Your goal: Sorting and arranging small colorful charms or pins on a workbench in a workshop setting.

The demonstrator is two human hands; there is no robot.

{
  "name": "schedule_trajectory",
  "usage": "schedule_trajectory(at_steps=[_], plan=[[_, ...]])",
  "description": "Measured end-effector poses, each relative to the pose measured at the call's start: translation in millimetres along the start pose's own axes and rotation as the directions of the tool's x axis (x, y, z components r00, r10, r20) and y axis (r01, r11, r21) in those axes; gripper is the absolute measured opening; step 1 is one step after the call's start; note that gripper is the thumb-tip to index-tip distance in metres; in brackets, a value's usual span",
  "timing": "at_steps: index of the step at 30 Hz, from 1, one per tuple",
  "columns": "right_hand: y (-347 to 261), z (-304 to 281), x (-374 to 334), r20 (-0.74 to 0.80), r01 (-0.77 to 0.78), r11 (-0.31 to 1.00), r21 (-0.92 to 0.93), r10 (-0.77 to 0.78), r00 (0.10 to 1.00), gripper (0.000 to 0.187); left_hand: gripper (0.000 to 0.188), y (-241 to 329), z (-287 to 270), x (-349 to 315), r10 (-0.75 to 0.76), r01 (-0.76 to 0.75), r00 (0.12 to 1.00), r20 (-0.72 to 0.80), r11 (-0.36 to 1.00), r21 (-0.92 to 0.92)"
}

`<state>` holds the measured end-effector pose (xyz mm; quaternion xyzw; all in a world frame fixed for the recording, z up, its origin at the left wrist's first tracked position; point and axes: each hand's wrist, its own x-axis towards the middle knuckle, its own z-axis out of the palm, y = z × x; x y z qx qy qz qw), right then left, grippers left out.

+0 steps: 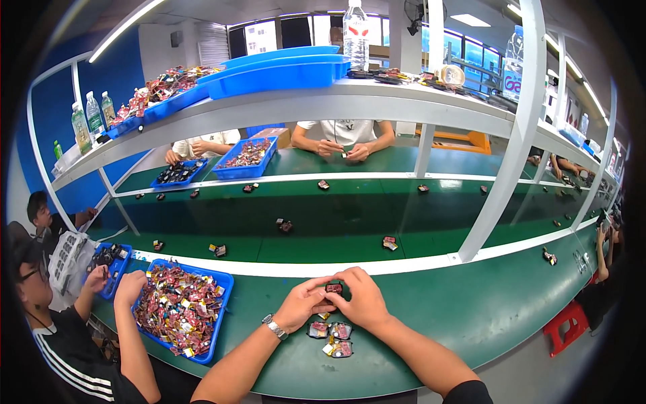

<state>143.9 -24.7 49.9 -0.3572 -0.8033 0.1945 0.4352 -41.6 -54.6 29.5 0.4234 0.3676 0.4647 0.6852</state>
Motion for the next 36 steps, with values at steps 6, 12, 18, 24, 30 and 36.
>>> schedule_trajectory(at_steps=[6,12,18,24,30,36], plan=[[6.5,4.0,-4.0,0.045,0.203,0.961,-0.19,-0.199,0.979,0.02,0.035,-4.0,3.5,-1.3,0.031,-0.033,0.997,-0.073,0.999,-0.028],[5.6,-0.1,-2.4,0.06,0.402,0.85,-0.34,-0.407,0.911,0.022,0.03,-6.4,4.1,-1.1,0.053,-0.056,0.995,-0.081,0.998,-0.036],[7.4,3.0,0.6,0.058,0.405,0.856,-0.321,-0.409,0.911,0.017,0.028,-5.1,3.2,0.0,0.054,-0.056,0.995,-0.078,0.998,-0.015],[10.2,2.9,-0.2,0.089,0.431,0.84,-0.329,-0.426,0.9,0.016,0.028,-7.6,1.9,-0.3,0.046,-0.05,0.996,-0.08,0.998,-0.043],[14.8,2.3,1.5,0.066,0.428,0.881,-0.201,-0.424,0.903,0.009,0.03,-13.7,1.2,1.6,0.039,-0.038,0.995,-0.092,0.999,0.011],[27.6,-17.7,6.9,0.233,0.426,0.904,-0.036,-0.407,0.883,0.016,0.031,-0.3,-2.7,11.1,-0.094,0.098,0.995,-0.036,0.989,0.111]])
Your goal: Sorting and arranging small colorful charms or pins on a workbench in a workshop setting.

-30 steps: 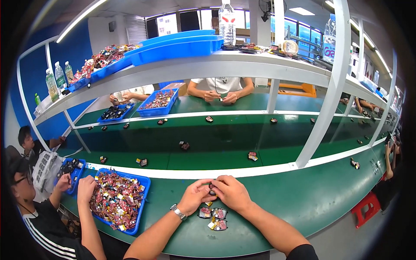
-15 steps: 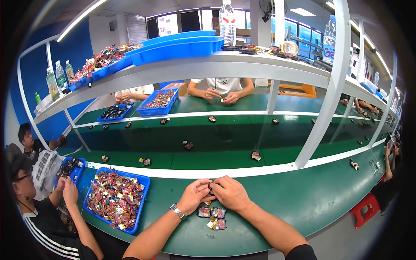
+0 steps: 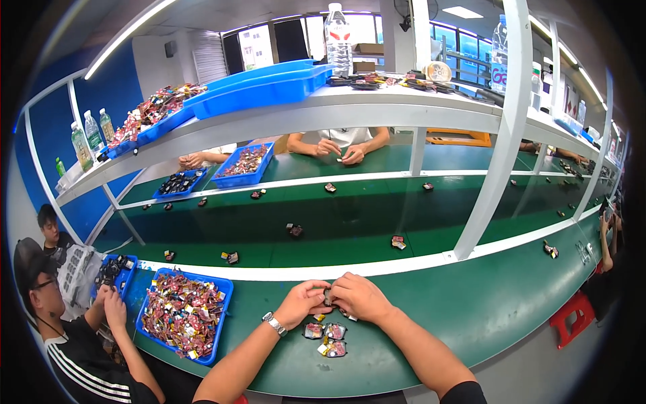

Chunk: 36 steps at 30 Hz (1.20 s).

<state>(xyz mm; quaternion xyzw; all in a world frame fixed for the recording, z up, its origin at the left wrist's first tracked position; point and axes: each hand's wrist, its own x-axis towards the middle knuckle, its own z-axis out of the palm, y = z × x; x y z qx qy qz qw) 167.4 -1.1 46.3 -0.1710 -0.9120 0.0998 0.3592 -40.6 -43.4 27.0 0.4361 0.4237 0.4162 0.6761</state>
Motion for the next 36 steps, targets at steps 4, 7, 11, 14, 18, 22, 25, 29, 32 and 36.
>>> schedule_trajectory(at_steps=[4,7,11,14,18,22,25,29,32,36], plan=[[7.1,2.0,-5.4,-0.012,-0.092,0.995,0.047,0.093,0.996,0.016,0.031,1.4,2.8,4.2,0.018,-0.017,1.0,-0.013,0.997,0.074],[2.8,2.0,-4.6,0.001,-0.192,0.978,0.081,0.193,0.981,0.015,0.035,1.9,9.9,-0.9,0.068,-0.067,0.998,-0.007,0.996,0.061],[-5.0,2.9,3.6,-0.072,-0.158,0.986,0.05,0.161,0.984,0.014,0.037,-0.2,4.9,-6.2,0.121,-0.122,0.992,0.028,0.991,0.054],[-11.0,8.3,3.4,-0.087,-0.178,0.981,0.073,0.184,0.979,0.013,0.039,-2.6,-1.1,-7.1,0.12,-0.119,0.991,0.051,0.993,-0.022],[-15.3,9.6,5.1,-0.096,-0.213,0.975,0.068,0.219,0.971,0.012,0.045,-5.6,-5.2,-6.7,0.184,-0.188,0.976,0.117,0.982,0.021],[-15.7,7.6,4.2,-0.076,-0.192,0.977,0.091,0.199,0.977,0.012,0.039,-4.1,-3.6,-7.3,0.16,-0.16,0.983,0.095,0.987,0.0],[-13.3,4.0,3.3,-0.051,-0.174,0.973,0.15,0.184,0.982,0.011,0.035,-2.7,-1.2,-7.2,0.139,-0.139,0.987,0.079,0.99,-0.009],[-13.8,1.8,1.1,-0.038,-0.176,0.966,0.19,0.187,0.982,0.011,0.033,-3.8,-1.0,-5.9,0.131,-0.133,0.988,0.086,0.991,0.011],[-18.7,6.1,1.5,-0.103,-0.204,0.968,0.142,0.22,0.97,0.012,0.033,-4.7,0.6,-6.1,0.13,-0.13,0.99,0.051,0.991,-0.014],[-20.9,17.8,1.3,-0.199,-0.225,0.97,0.088,0.239,0.95,0.013,0.031,-5.1,0.3,-5.9,0.156,-0.152,0.987,0.043,0.985,-0.078]])
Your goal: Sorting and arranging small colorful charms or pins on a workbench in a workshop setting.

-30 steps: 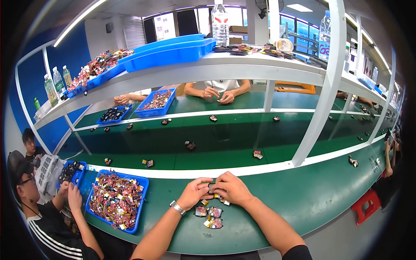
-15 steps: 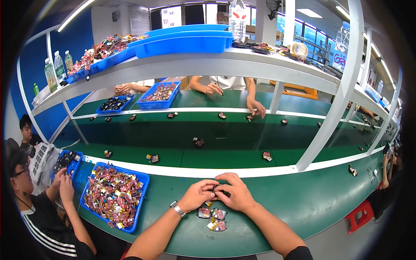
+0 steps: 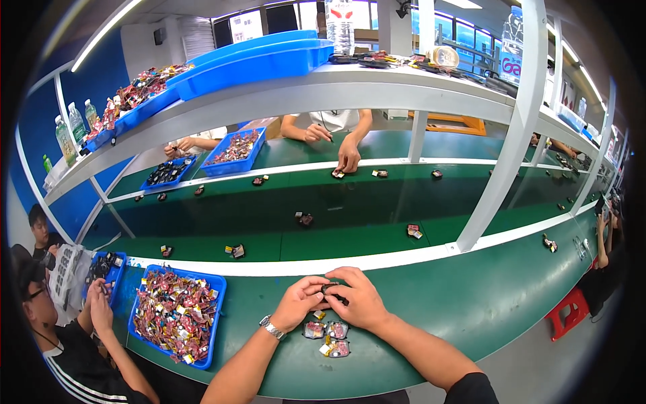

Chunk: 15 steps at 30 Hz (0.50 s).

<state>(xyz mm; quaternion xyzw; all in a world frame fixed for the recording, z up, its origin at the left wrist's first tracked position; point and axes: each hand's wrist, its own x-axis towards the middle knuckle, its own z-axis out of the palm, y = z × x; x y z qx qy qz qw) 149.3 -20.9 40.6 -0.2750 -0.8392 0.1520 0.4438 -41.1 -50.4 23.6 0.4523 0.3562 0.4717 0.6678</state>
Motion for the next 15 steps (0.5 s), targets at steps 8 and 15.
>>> schedule_trajectory(at_steps=[8,15], plan=[[-2.4,-1.6,0.3,0.013,-0.003,0.999,0.044,0.002,1.0,0.015,0.027,-1.3,-1.4,0.0,0.006,-0.006,1.0,-0.002,0.999,-0.054],[-4.6,6.6,-3.1,-0.024,-0.085,0.996,0.026,0.086,0.996,0.016,0.026,-5.0,-3.1,1.3,0.017,-0.018,1.0,-0.022,0.998,-0.067]])
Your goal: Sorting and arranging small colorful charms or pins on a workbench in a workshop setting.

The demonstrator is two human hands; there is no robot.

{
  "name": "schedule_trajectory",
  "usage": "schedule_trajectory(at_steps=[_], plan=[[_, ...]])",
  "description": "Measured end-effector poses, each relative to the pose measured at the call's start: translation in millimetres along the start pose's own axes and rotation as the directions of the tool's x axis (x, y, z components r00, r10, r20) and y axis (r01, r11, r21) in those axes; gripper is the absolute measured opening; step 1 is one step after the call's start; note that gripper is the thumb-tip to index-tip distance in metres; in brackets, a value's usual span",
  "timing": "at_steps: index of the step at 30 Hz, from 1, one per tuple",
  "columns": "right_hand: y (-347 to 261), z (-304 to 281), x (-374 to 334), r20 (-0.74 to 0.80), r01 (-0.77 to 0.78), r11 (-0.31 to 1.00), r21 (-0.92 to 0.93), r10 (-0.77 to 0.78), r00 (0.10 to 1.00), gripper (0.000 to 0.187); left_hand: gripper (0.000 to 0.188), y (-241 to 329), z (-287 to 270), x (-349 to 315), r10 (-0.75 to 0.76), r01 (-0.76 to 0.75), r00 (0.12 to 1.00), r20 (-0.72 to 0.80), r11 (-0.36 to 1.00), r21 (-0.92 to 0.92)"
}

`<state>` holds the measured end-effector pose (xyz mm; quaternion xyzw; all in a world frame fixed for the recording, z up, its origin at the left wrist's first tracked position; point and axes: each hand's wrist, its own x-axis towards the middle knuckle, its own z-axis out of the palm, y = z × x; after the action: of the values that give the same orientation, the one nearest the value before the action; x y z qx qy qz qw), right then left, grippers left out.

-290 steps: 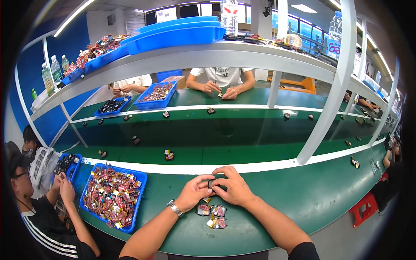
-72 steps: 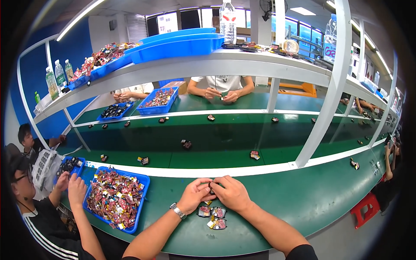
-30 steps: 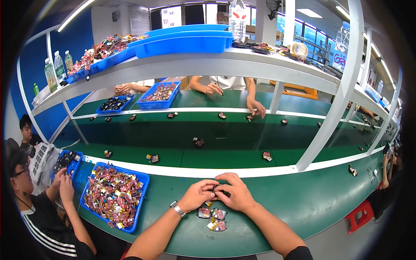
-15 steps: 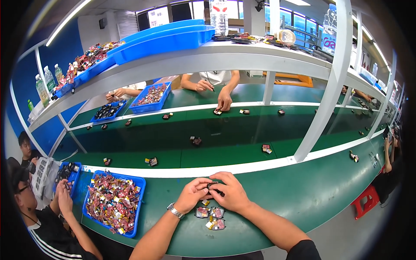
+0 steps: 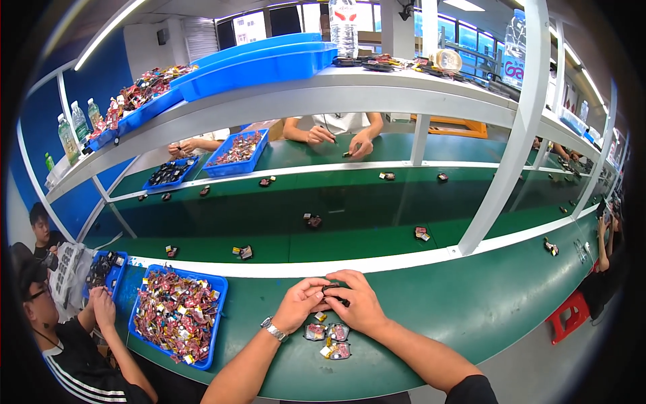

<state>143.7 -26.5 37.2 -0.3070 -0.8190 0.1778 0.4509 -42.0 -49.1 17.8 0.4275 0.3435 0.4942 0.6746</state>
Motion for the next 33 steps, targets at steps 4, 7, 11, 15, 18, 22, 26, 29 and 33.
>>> schedule_trajectory(at_steps=[4,7,11,15,18,22,26,29,33], plan=[[-1.7,3.3,-0.8,-0.015,-0.041,0.999,0.022,0.041,0.999,0.017,0.026,-2.2,0.9,-0.1,0.028,-0.027,0.999,-0.024,0.999,0.037],[-5.7,5.7,3.7,-0.006,0.043,0.999,-0.008,-0.043,0.999,0.018,0.025,-4.4,-3.7,-0.2,0.044,-0.043,0.998,-0.042,0.999,0.032],[-1.6,1.4,2.4,0.001,0.034,0.999,-0.026,-0.034,0.999,0.022,0.025,-1.2,-0.2,0.3,0.05,-0.052,0.998,-0.026,0.997,-0.049],[-1.4,2.4,1.7,-0.018,-0.001,1.0,0.019,0.002,1.0,0.02,0.025,-1.6,-0.4,0.5,0.053,-0.054,0.998,-0.027,0.998,-0.045],[0.4,3.8,0.1,-0.009,-0.043,0.997,0.063,0.044,0.999,0.018,0.024,-2.8,2.0,-0.2,0.054,-0.055,0.998,-0.034,0.998,-0.032],[6.8,9.3,1.3,0.024,-0.088,0.987,0.136,0.085,0.996,0.02,0.024,-7.1,1.9,1.3,0.094,-0.093,0.993,-0.075,0.996,0.016],[5.3,9.5,-0.6,0.059,-0.14,0.971,0.195,0.131,0.99,0.019,0.025,-7.0,3.5,1.9,0.097,-0.098,0.992,-0.081,0.995,0.0],[7.4,10.6,0.3,0.014,-0.124,0.987,0.1,0.123,0.992,0.018,0.025,-6.2,1.5,1.1,0.105,-0.107,0.992,-0.074,0.994,-0.02],[9.5,12.4,1.0,0.038,-0.12,0.983,0.137,0.115,0.993,0.02,0.025,-6.4,5.2,2.5,0.116,-0.113,0.988,-0.102,0.993,0.036]])
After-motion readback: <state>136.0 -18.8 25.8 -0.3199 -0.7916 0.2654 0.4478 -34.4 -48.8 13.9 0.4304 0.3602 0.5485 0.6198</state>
